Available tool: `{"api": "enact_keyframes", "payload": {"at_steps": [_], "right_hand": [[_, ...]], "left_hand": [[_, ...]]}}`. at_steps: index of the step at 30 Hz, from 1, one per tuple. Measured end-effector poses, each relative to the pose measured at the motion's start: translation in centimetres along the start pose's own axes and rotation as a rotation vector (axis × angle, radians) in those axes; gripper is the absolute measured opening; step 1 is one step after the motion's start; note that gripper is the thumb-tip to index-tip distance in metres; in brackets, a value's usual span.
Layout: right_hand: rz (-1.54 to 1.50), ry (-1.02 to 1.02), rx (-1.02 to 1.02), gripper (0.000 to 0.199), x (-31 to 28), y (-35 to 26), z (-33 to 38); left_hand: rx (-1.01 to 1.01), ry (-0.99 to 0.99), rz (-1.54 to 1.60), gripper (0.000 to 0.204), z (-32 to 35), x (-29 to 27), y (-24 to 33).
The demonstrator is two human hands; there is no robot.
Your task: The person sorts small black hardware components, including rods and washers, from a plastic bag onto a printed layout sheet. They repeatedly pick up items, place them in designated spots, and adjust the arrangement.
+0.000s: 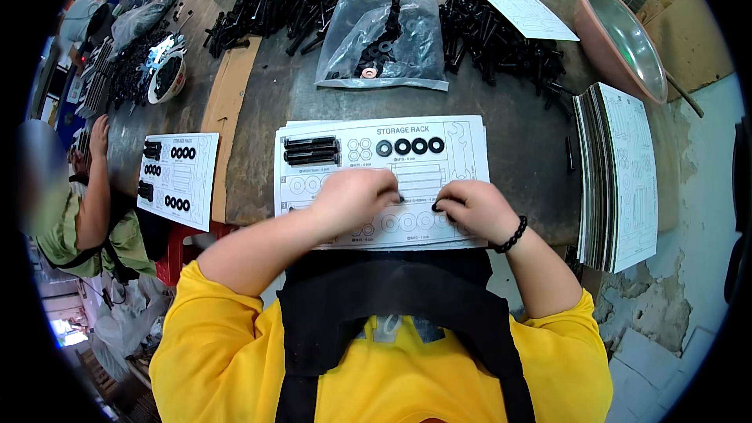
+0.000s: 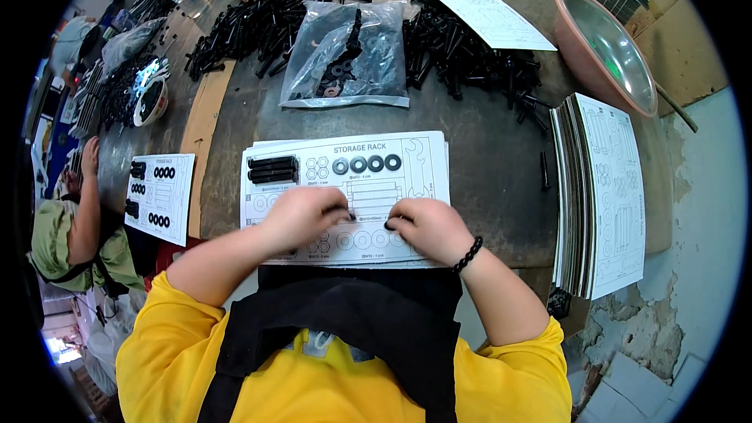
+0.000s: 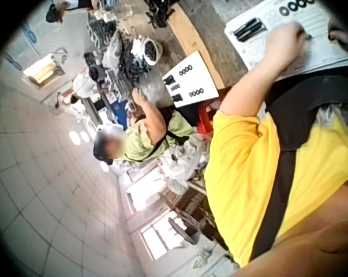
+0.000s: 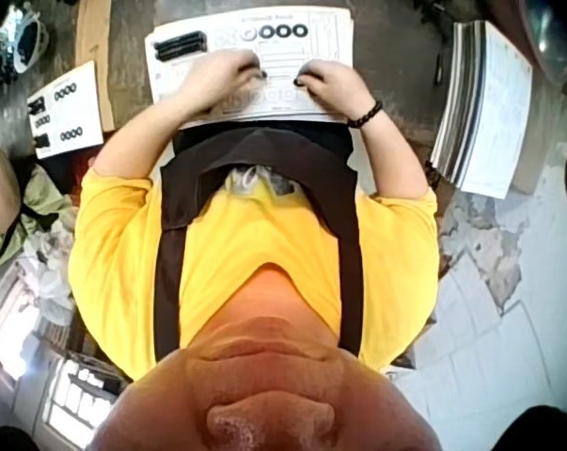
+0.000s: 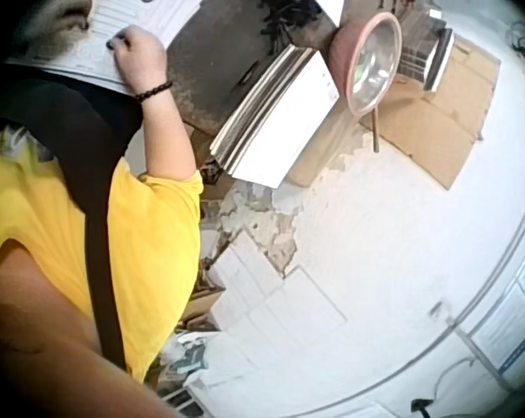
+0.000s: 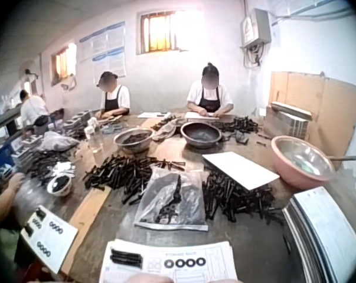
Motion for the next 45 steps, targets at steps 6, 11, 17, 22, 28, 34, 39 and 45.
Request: {"api": "enact_keyframes", "payload": {"at_steps": [6,11,17,22,28,34,39,45], "right_hand": [[0.277,0.030,-0.117,0.018,2.5,-0.8,0.7],[0.451,0.214,-0.228,0.017,1.9,-0.5,2.1],[0.378,0.212,-0.391,0.018,2.6,0.2,3.4],[0.361,0.290,-0.412,0.015,2.4,0.3,3.7],[0.400,0.343,-0.435,0.015,1.4,1.4,4.6],[0.431,0.348,-0.436,0.020,1.7,1.3,4.2],[0.328,0.380,-0.420,0.020,0.7,1.0,3.2],[0.293,0.472,-0.484,0.017,-2.7,-2.1,-3.0]], "left_hand": [[0.010,0.001,-0.058,0.017,1.9,3.2,1.2],[0.136,0.195,-0.126,0.014,2.7,2.9,0.8],[0.387,0.200,-0.240,0.028,4.3,3.5,0.7],[0.376,0.225,-0.217,0.029,4.8,3.3,0.8],[0.384,0.269,-0.268,0.029,5.8,2.8,-0.2],[0.394,0.259,-0.287,0.029,5.9,2.7,-0.2],[0.385,0.263,-0.216,0.030,5.6,2.0,-0.2],[0.225,0.385,-0.158,0.032,-0.7,-3.1,-2.1]]}}
Point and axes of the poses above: each hand's wrist, its own z-axis away from the middle knuckle, its own x-axis out of the palm, y = z × x, the point moved 2 cm from there along -z, towards the middle knuckle, and after that the axes turned 6 degrees about y, right-handed, at the moved point
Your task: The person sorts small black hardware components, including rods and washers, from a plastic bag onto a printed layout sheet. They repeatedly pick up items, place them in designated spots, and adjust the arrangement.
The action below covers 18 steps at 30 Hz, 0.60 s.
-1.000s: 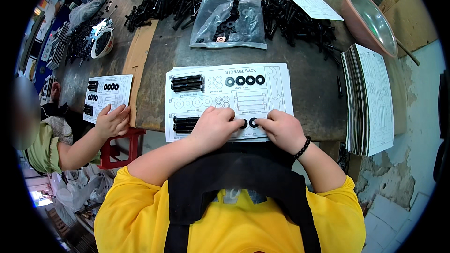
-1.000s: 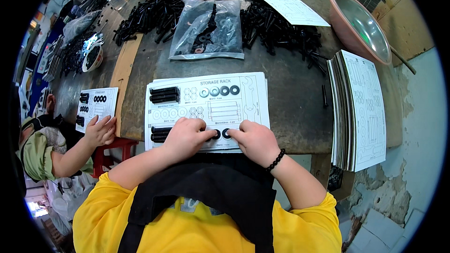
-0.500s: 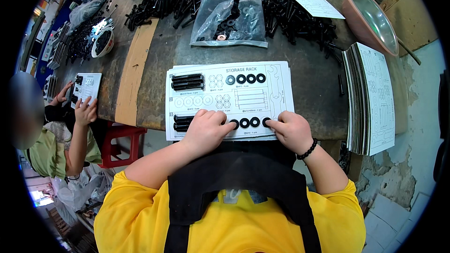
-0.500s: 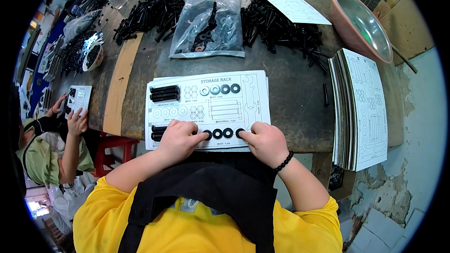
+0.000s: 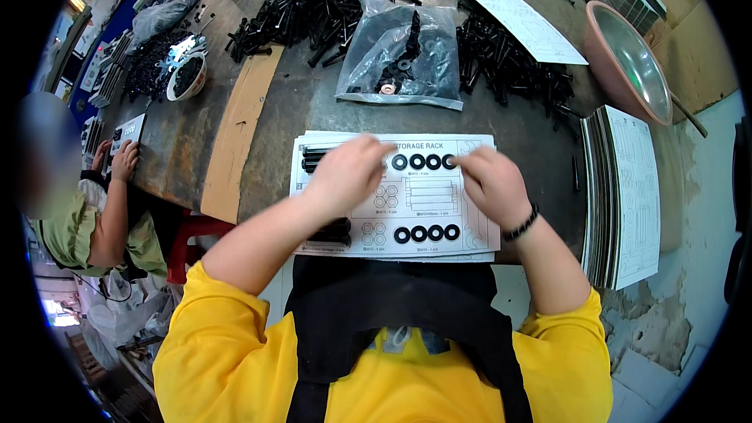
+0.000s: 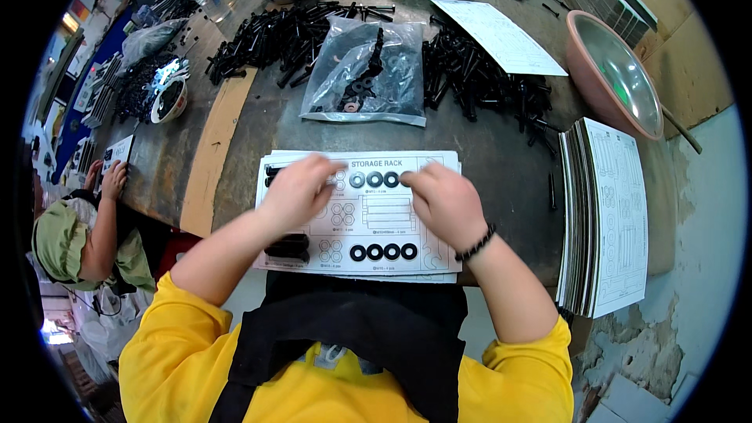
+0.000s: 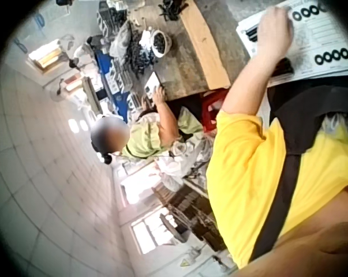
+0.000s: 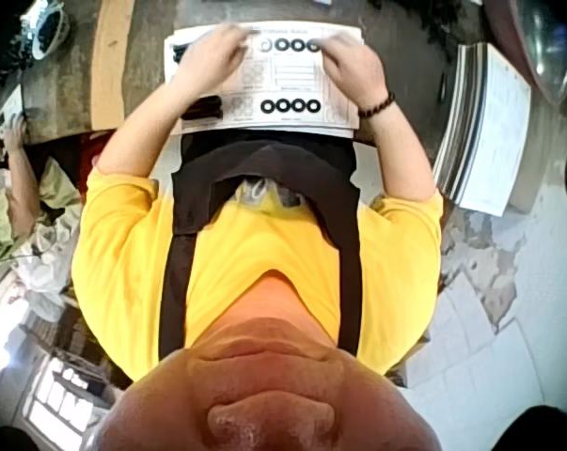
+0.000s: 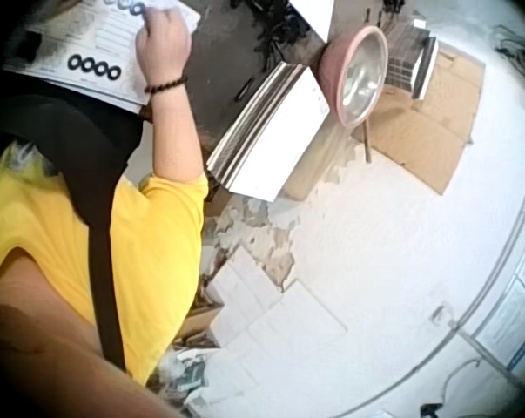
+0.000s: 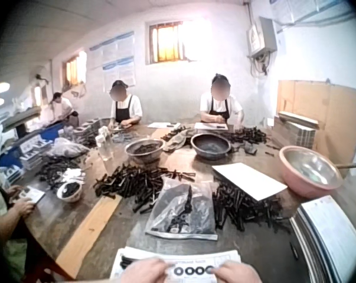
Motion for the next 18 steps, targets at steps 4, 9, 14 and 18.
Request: {"api": "enact_keyframes", "payload": {"at_steps": [4,9,14,18], "right_hand": [[0.025,0.062,-0.002,0.016,4.3,3.7,-6.5],[0.105,-0.026,0.125,0.019,10.1,6.2,-12.5],[0.359,-0.224,0.380,0.022,11.2,5.2,-15.4],[0.453,-0.303,0.380,0.022,11.6,5.3,-16.8]], "left_hand": [[-0.143,-0.005,0.016,0.029,-6.7,1.5,-5.1],[-0.124,-0.017,0.046,0.026,-13.2,5.9,-10.1],[-0.101,-0.012,-0.312,0.027,-13.9,5.0,-11.2],[0.069,-0.185,-0.428,0.024,-14.4,4.6,-11.2]]}}
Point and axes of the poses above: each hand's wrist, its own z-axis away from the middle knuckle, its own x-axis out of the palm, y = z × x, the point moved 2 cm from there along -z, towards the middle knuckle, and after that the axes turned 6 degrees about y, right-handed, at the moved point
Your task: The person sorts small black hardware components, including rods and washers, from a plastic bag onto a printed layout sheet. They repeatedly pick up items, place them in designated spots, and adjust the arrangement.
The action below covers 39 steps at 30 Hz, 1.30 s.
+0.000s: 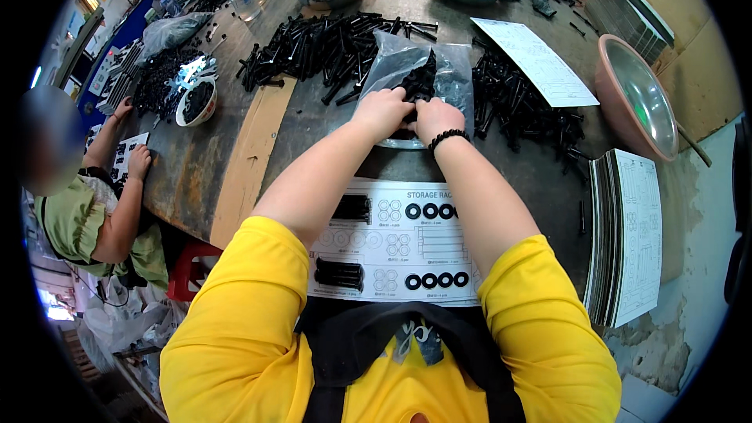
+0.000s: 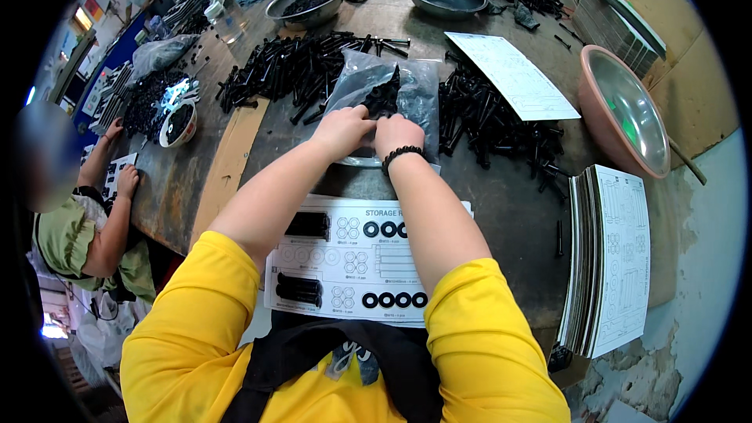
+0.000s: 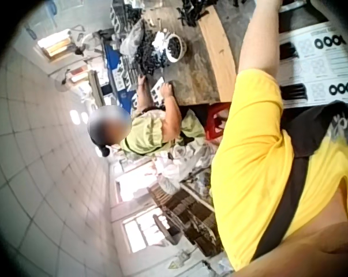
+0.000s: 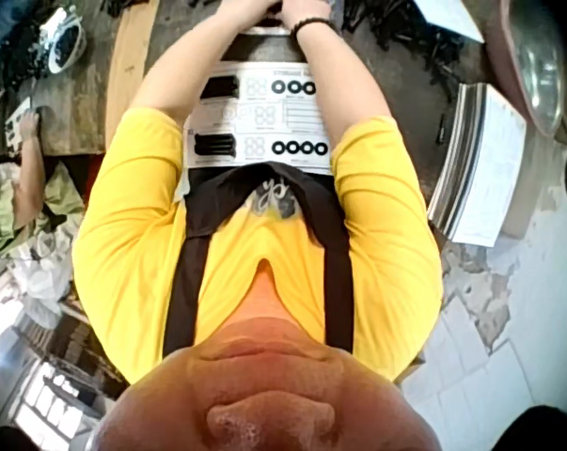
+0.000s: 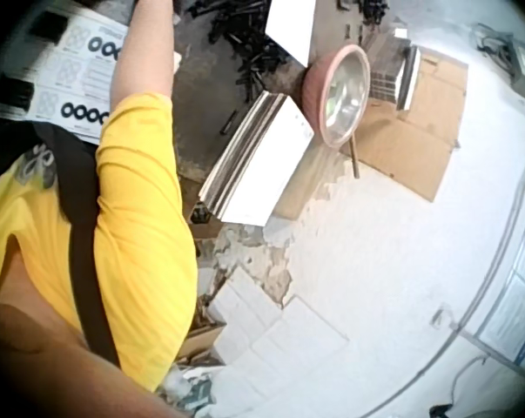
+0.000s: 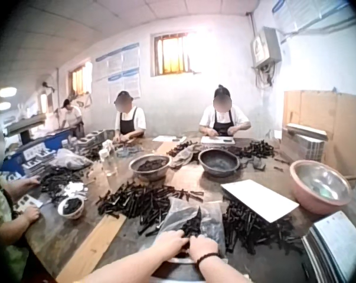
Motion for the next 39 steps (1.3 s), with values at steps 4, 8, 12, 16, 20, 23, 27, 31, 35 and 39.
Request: {"api": "enact_keyframes", "payload": {"at_steps": [4,8,12,16,20,23,27,31,35,39], "right_hand": [[0.040,0.064,-0.114,0.020,0.5,0.0,-0.4],[0.040,0.026,-0.211,0.021,0.7,0.4,-0.8],[0.083,-0.084,-0.239,0.023,-0.3,0.1,-0.7],[0.063,-0.135,-0.194,0.027,-0.4,0.2,-1.1],[0.071,-0.165,-0.226,0.025,-0.4,0.1,-1.3],[-0.057,-0.147,-0.215,0.022,-0.6,0.7,-1.2],[-0.309,0.043,-0.168,0.022,0.4,2.6,-1.0],[-0.438,0.204,-0.073,0.021,-0.1,3.7,-0.3],[-0.351,0.101,-0.108,0.021,-0.6,2.8,-0.3],[-0.197,0.010,-0.186,0.023,0.3,1.0,-0.4]], "left_hand": [[0.223,0.086,-0.206,0.013,0.4,1.3,-0.4],[0.098,0.118,-0.181,0.010,0.0,1.7,-0.5],[-0.242,0.248,0.185,0.015,-0.1,0.6,-1.8],[-0.554,0.241,0.834,0.019,0.3,-0.1,-2.6],[-0.685,0.192,1.300,0.019,1.6,-1.3,-2.5],[-0.763,0.155,1.509,0.020,3.8,-3.4,-1.6],[-0.749,0.113,1.551,0.019,7.5,-4.8,-1.6],[-0.764,0.059,1.388,0.015,12.4,-6.1,-2.1],[-0.798,0.003,1.290,0.014,17.0,-7.0,-1.9],[-0.633,-0.009,1.083,0.014,19.9,-7.4,-0.8]]}}
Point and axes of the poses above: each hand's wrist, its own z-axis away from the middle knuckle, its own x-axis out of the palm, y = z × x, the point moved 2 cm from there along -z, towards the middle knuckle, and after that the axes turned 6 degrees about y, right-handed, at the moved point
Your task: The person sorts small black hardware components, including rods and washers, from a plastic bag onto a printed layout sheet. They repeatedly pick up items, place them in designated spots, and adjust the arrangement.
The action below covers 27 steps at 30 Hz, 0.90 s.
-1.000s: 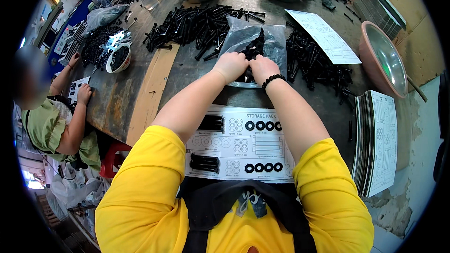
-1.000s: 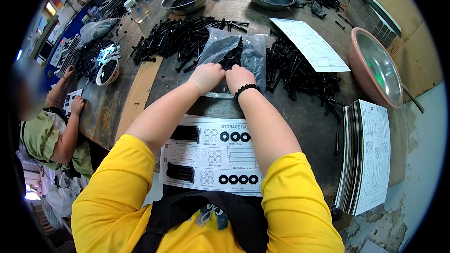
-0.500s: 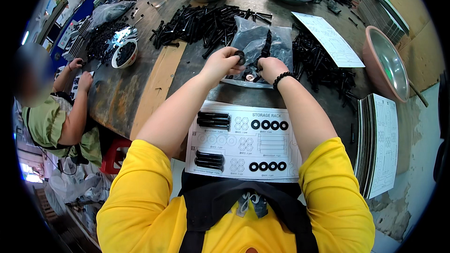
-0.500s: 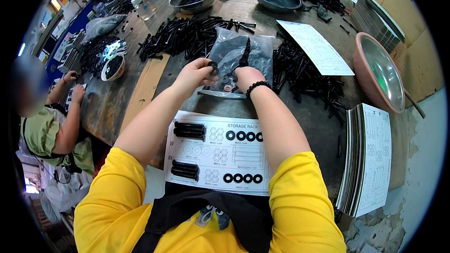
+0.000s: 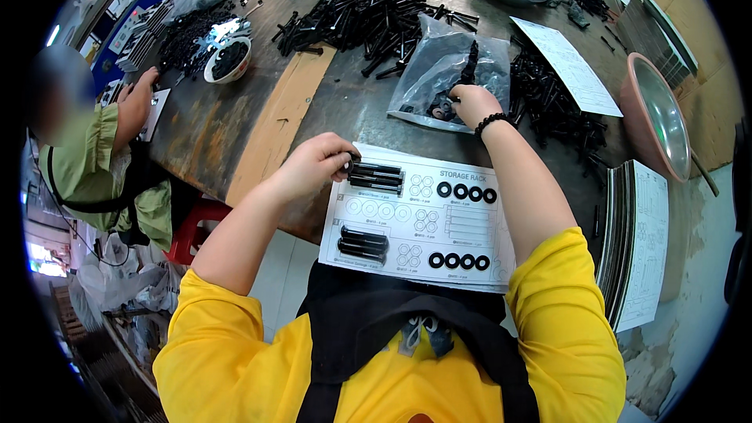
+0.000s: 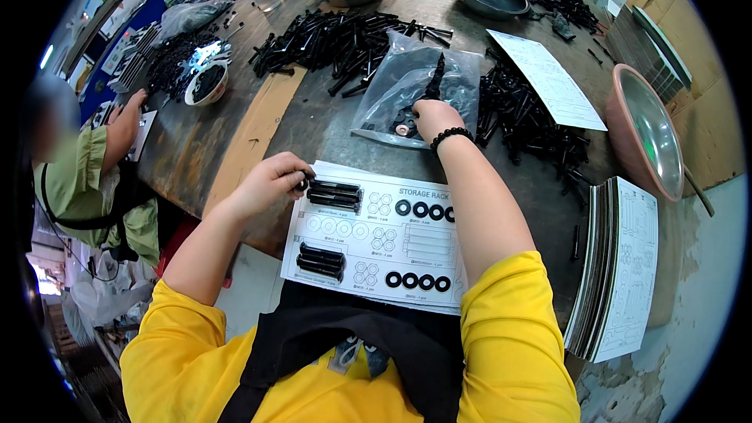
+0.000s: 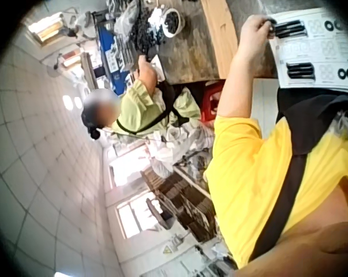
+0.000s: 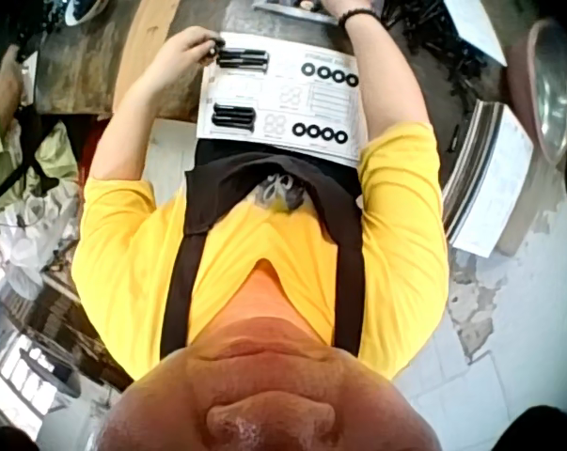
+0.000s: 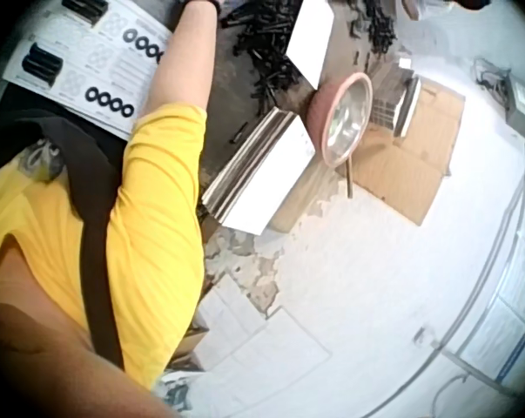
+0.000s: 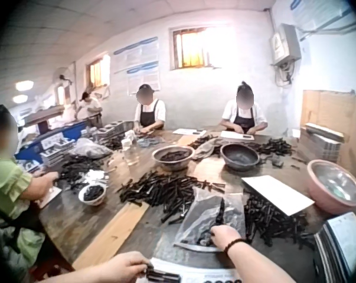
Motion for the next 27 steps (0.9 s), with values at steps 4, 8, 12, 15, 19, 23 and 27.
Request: {"api": "enact_keyframes", "payload": {"at_steps": [4,8,12,15,19,23,27], "right_hand": [[0.276,-0.164,0.057,0.023,-0.1,-3.1,0.1],[0.262,-0.184,0.097,0.025,0.8,-2.9,-0.8],[0.123,-0.201,0.121,0.023,0.4,-2.6,-0.6],[0.053,0.143,0.023,0.024,0.6,-1.8,0.8],[-0.275,0.306,-0.114,0.017,-1.0,-3.8,4.6],[-0.498,-0.081,-0.124,0.017,-1.5,-8.4,11.0],[-0.385,-0.296,-0.117,0.018,0.8,-11.0,14.5]], "left_hand": [[0.322,-0.115,-0.396,0.015,1.8,0.6,-0.2],[0.293,-0.274,-0.570,0.014,2.4,2.5,0.1],[0.277,-0.217,-0.673,0.016,2.5,3.6,-0.8],[0.298,-0.108,-0.686,0.015,3.0,3.6,-1.3],[0.337,0.010,-0.659,0.015,4.0,2.8,-2.3],[0.517,-0.061,-0.750,0.027,4.9,2.7,-2.4],[0.581,-0.098,-0.784,0.034,4.8,2.9,-2.5]]}}
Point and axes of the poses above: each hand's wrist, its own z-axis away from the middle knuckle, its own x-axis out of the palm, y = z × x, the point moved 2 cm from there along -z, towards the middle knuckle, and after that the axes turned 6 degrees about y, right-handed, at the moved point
